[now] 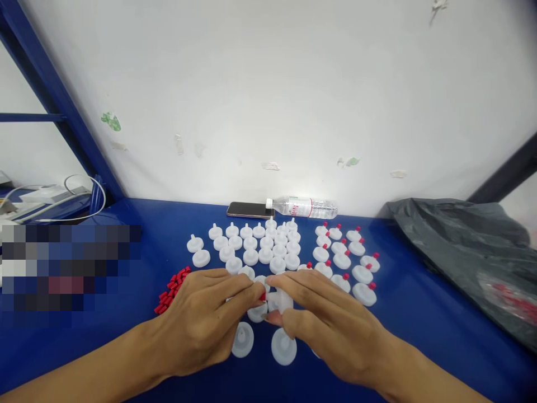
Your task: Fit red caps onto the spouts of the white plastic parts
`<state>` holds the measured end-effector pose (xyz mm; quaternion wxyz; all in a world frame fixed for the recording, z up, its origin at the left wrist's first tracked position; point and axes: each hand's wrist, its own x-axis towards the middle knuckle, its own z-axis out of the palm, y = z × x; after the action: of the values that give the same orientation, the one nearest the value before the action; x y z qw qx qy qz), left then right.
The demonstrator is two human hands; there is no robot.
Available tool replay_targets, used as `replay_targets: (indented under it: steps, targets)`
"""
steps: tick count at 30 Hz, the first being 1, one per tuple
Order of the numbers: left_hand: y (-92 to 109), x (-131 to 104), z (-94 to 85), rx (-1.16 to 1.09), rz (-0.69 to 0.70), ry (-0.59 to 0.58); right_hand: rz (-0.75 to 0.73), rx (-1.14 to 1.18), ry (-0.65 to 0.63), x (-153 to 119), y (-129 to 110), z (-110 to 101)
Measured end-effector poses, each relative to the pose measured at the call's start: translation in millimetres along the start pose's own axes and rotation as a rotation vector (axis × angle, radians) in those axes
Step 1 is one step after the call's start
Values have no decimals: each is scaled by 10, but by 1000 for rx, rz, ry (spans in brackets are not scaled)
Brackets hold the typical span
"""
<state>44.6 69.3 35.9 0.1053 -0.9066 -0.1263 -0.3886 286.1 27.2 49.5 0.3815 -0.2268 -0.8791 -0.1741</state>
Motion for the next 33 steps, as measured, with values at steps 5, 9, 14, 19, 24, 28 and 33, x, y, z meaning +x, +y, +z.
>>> replay_targets:
  steps: [5,9,14,19,24,28,33]
  targets:
    - [9,116,-20,34,-38,25,85,76,9,1,46,58]
    - [-109,150,-85,103,-110,12,259,-1,-26,-20,203,-10]
    - [-387,26,-141,123,-215,15,484,-99,-21,-98,529,-166]
    - [-494,-24,-125,98,-288,-23,610,-144,-109,-207,740,-182]
    - [-461,-6,-128,88,-270,-65,561,-131,-170,-266,792,-106]
    - [-465,-15,-147,98,-278,-79,582,-155,-208,-262,787,-93]
    - [-483,0,-157,99,-291,-100,580,-166,-270,-275,797,-89]
